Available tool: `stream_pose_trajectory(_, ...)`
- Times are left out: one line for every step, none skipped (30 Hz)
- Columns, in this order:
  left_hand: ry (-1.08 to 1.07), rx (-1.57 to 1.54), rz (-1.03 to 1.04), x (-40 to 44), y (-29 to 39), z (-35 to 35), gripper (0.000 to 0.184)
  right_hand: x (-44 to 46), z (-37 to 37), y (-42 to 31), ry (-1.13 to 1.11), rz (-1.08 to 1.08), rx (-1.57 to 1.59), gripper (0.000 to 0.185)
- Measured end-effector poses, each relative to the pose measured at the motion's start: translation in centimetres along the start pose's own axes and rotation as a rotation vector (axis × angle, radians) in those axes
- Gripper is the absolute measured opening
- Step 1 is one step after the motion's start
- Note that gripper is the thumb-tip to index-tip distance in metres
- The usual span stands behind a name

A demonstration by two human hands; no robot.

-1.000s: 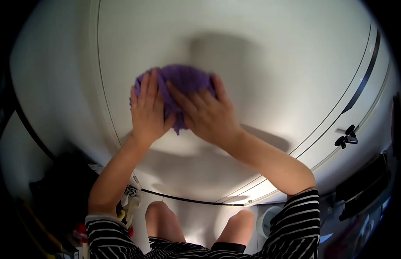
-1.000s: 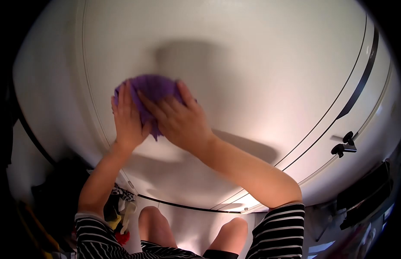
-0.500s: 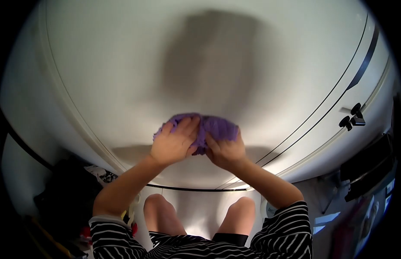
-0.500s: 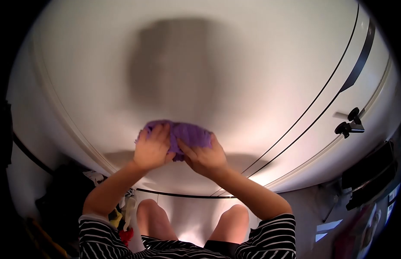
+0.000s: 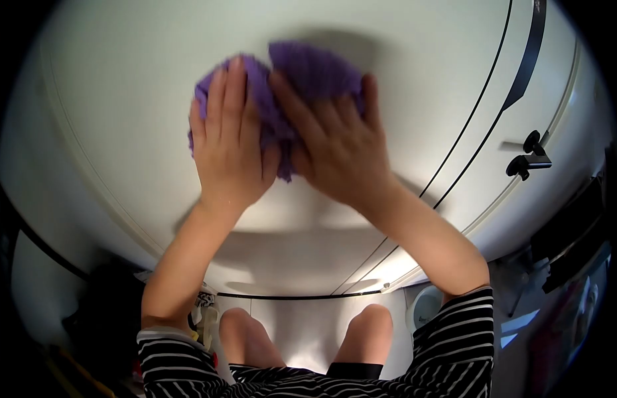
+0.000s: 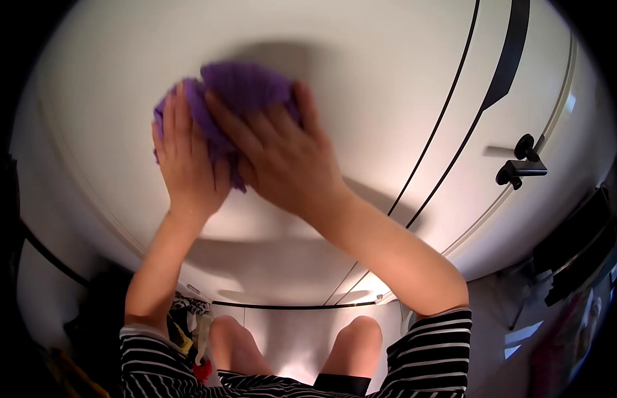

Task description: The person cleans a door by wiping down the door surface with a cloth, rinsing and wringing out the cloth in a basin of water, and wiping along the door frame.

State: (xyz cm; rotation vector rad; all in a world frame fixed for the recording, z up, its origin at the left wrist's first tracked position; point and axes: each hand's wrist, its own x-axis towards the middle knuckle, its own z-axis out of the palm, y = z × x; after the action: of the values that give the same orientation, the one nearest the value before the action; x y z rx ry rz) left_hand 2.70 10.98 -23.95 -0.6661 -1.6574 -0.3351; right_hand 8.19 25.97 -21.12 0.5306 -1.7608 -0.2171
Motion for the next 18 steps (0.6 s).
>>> stream_pose_trajectory(0.078, 0.001, 0.024, 2.4, 0.2, 0.1, 0.059, 1.5, -0.8, 1.3, -0.001, 0.025, -0.028, 0.063)
stream_pose_trajectory(0.09, -0.001, 0.047, 4.1, 1.0, -0.1, 0.058, 2.2, -0.4, 2.9, 0.135, 0.011, -0.056, 0.064)
stream_pose_trajectory(0.101, -0.005, 0.069, 5.5, 2.0, -0.2, 0.056, 2.2, -0.3, 4.2, 0.168, -0.031, 0.013, 0.059)
stream_pose_trajectory(0.109, -0.013, 0.091, 5.9, 2.7, 0.1, 0.055, 1.3, -0.4, 5.6, 0.162, -0.078, -0.083, 0.059)
stream_pose_trajectory(0.077, -0.03, 0.117, 5.3, 3.2, 0.7, 0.056, 0.0, -0.4, 5.7, 0.135, -0.064, -0.108, 0.058)
stream_pose_trajectory(0.043, -0.048, 0.143, 4.3, 3.7, 1.2, 0.057, -1.3, -0.5, 5.9, 0.107, -0.049, -0.133, 0.058)
stream_pose_trajectory(0.013, -0.066, 0.17, 3.3, 4.3, 1.5, 0.058, -3.7, -1.0, 4.7, 0.065, 0.025, -0.089, 0.057)
stream_pose_trajectory(-0.057, -0.057, 0.186, 1.6, 5.2, 1.7, 0.055, -5.8, -1.1, 3.7, 0.029, 0.097, -0.047, 0.056)
stream_pose_trajectory(-0.132, -0.078, 0.224, -0.2, 5.8, 2.0, 0.055, -8.1, -0.4, 3.7, 0.077, 0.032, -0.075, 0.054)
stream_pose_trajectory(-0.197, -0.115, 0.264, -2.5, 6.2, 2.6, 0.054, -10.7, -0.3, 2.8, 0.015, 0.083, -0.04, 0.053)
stream_pose_trajectory(-0.285, -0.109, 0.315, -4.6, 6.7, 2.7, 0.054, -13.4, 0.1, 1.6, -0.045, 0.146, 0.018, 0.05)
stream_pose_trajectory(-0.372, -0.094, 0.351, -6.9, 7.2, 2.8, 0.05, -16.2, 0.4, 0.4, -0.101, 0.212, 0.073, 0.048)
stream_pose_trajectory(-0.46, -0.125, 0.369, -9.3, 7.8, 3.1, 0.047, -18.9, 0.8, -0.8, -0.154, 0.281, 0.123, 0.045)
stream_pose_trajectory(-0.501, -0.087, 0.419, -11.8, 8.2, 3.3, 0.045, -21.7, 1.0, -2.5, -0.264, 0.354, 0.147, 0.045)
stream_pose_trajectory(-0.482, -0.074, 0.439, -14.5, 8.5, 3.8, 0.044, -26.0, 2.3, -3.7, -0.14, 0.272, 0.098, 0.048)
stream_pose_trajectory(-0.424, -0.05, 0.475, -16.9, 8.5, 4.1, 0.044, -27.4, 2.0, -4.5, -0.198, 0.252, 0.041, 0.053)
stream_pose_trajectory(-0.399, -0.034, 0.464, -18.1, 8.5, 4.2, 0.043, -29.3, 2.1, -5.1, -0.294, 0.24, 0.074, 0.053)
stream_pose_trajectory(-0.373, -0.019, 0.455, -18.8, 8.5, 4.1, 0.042, -28.5, 1.6, -5.2, -0.318, 0.251, 0.086, 0.054)
